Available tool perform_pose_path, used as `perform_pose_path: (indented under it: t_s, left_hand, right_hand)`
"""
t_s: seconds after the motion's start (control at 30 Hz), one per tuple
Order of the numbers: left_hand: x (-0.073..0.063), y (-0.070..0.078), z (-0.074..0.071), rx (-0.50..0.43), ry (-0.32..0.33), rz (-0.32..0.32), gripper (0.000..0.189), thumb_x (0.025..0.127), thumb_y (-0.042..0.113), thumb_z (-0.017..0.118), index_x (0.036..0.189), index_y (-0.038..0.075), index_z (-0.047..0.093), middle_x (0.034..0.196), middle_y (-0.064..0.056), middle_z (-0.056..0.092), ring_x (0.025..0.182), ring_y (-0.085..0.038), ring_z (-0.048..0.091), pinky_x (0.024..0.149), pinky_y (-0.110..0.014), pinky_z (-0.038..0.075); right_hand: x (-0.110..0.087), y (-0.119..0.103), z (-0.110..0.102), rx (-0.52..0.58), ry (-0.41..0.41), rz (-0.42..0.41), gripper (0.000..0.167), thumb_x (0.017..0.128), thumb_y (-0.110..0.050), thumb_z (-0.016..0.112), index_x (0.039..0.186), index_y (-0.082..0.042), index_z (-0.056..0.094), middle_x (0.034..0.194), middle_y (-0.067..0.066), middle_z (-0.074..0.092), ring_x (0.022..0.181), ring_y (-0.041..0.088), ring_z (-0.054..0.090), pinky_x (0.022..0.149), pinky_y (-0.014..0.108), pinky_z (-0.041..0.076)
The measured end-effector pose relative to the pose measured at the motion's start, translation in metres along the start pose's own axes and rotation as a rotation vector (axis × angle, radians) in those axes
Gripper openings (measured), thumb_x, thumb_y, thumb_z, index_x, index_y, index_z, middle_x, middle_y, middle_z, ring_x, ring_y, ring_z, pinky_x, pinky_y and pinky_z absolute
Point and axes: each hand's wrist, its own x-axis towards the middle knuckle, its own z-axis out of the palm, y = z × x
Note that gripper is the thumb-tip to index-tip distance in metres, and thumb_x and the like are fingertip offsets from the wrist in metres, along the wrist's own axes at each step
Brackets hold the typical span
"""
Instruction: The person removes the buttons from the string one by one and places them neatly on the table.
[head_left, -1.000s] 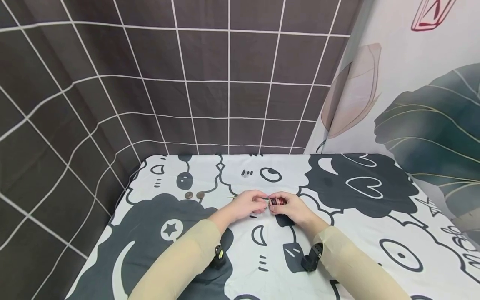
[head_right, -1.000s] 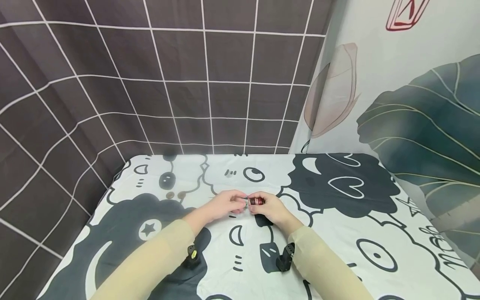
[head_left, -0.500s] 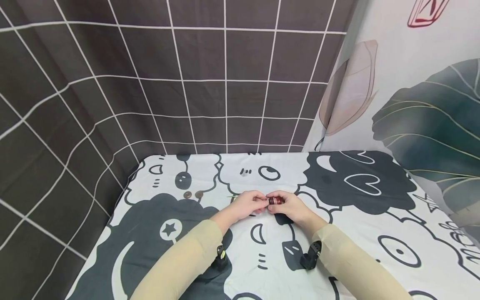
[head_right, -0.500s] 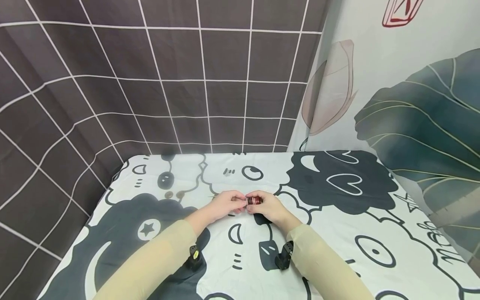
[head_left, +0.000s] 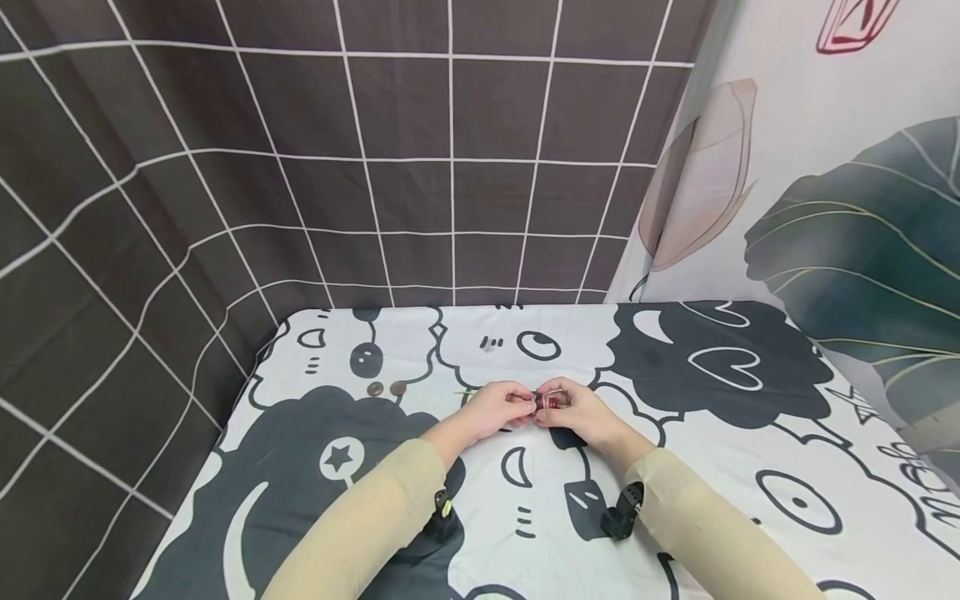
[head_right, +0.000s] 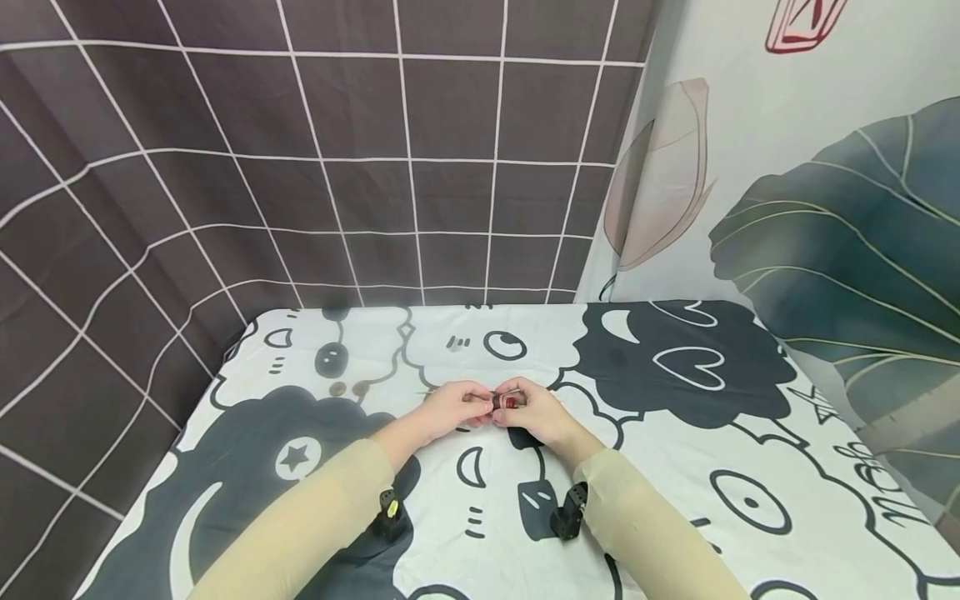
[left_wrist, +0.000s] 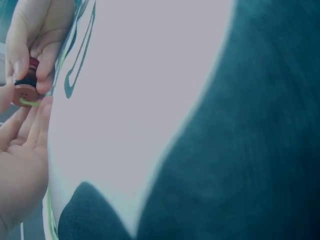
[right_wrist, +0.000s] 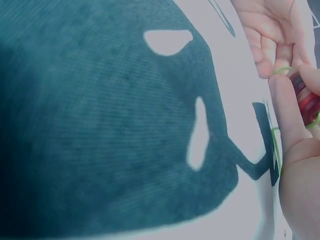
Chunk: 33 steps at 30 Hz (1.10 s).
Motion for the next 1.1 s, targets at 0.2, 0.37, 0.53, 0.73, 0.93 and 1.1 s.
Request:
perform_pose_path:
  t_s: [0.2,0.37,0.53,0.73,0.93,1.1]
  left_hand:
    - [0.0014,-0.0009,-0.0013,-0.008,-0.004,0.010,0.026,0.091,0.018,0.062,0.109,0.000,0.063,0.089,-0.004,0.067,0.076,-0.016,0.065,0.069,-0.027,0.053]
    - [0.0013,-0.0001,-0.0015,-0.032,-0.002,0.016,0.024,0.091,0.016,0.062,0.108,-0.001,0.063,0.087,-0.004,0.066,0.073,-0.015,0.064,0.068,-0.027,0.054]
    - [0.0014,-0.0008,-0.0005,-0.071,0.009,-0.004,0.022,0.090,0.016,0.063,0.104,-0.001,0.062,0.087,-0.006,0.066,0.074,-0.018,0.065,0.067,-0.028,0.054]
    - [0.0003,-0.0004,0.0000,-0.101,0.014,-0.018,0.023,0.091,0.016,0.062,0.106,-0.001,0.062,0.088,-0.007,0.067,0.079,-0.025,0.066,0.069,-0.032,0.055]
    - [0.0015,-0.0013,0.0001,-0.116,0.004,-0.015,0.022,0.090,0.015,0.063,0.106,-0.002,0.061,0.087,-0.007,0.067,0.076,-0.020,0.066,0.068,-0.030,0.055]
    - [0.0010,-0.0017,0.0000,-0.108,0.012,-0.012,0.020,0.090,0.015,0.063,0.103,0.000,0.061,0.084,-0.005,0.067,0.072,-0.016,0.065,0.066,-0.028,0.054]
  right_hand:
    - [0.0011,0.0023,-0.0009,0.027,-0.024,-0.024,0.040,0.085,-0.008,0.068,0.114,0.012,0.048,0.095,0.016,0.066,0.080,0.020,0.065,0.071,0.031,0.055]
    - [0.0021,0.0029,0.0002,-0.033,0.023,-0.045,0.038,0.083,-0.011,0.071,0.111,0.010,0.056,0.088,0.010,0.066,0.075,0.017,0.064,0.067,0.029,0.054]
    - [0.0016,0.0026,0.0016,-0.063,0.059,-0.024,0.041,0.080,-0.014,0.073,0.113,0.006,0.060,0.094,0.009,0.067,0.080,0.015,0.064,0.071,0.026,0.053]
    - [0.0014,0.0039,0.0019,-0.080,0.057,-0.018,0.044,0.079,-0.012,0.073,0.117,0.006,0.060,0.098,0.011,0.068,0.084,0.014,0.063,0.073,0.023,0.051]
    - [0.0013,0.0027,0.0030,-0.066,0.058,-0.017,0.042,0.080,-0.012,0.072,0.116,0.007,0.059,0.092,0.009,0.068,0.079,0.016,0.064,0.071,0.025,0.052]
    - [0.0012,0.0009,0.0032,-0.076,0.068,-0.020,0.036,0.082,-0.010,0.070,0.112,0.007,0.060,0.084,0.007,0.068,0.073,0.015,0.065,0.068,0.025,0.053]
